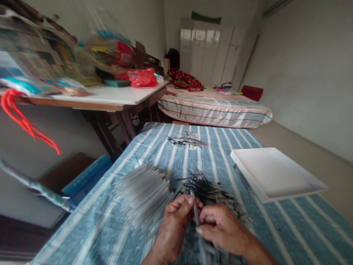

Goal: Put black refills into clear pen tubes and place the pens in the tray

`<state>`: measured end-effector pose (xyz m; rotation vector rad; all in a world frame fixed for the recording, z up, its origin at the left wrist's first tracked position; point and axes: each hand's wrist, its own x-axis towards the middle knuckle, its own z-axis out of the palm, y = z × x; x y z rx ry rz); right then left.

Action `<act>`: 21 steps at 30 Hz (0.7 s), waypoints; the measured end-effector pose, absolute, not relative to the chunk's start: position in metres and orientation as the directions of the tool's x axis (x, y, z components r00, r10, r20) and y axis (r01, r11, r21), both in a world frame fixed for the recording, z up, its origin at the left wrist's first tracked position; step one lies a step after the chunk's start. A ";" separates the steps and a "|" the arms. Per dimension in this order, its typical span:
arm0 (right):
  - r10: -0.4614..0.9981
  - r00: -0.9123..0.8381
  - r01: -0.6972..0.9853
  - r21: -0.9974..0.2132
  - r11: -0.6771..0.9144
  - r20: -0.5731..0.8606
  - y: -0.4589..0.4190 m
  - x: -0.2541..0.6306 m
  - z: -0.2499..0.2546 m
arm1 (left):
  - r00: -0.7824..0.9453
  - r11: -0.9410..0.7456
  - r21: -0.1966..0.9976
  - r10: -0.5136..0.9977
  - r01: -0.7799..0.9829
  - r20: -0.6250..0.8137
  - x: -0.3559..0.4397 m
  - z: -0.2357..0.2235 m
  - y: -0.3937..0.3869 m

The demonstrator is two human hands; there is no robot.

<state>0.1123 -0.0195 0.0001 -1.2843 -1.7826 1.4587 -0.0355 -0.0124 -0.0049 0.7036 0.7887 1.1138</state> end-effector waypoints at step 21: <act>0.923 -0.362 0.300 -0.954 -0.020 -0.133 -0.009 0.151 -0.022 | 0.527 0.405 0.914 0.777 -0.002 -0.343 -0.029 -0.013 -0.019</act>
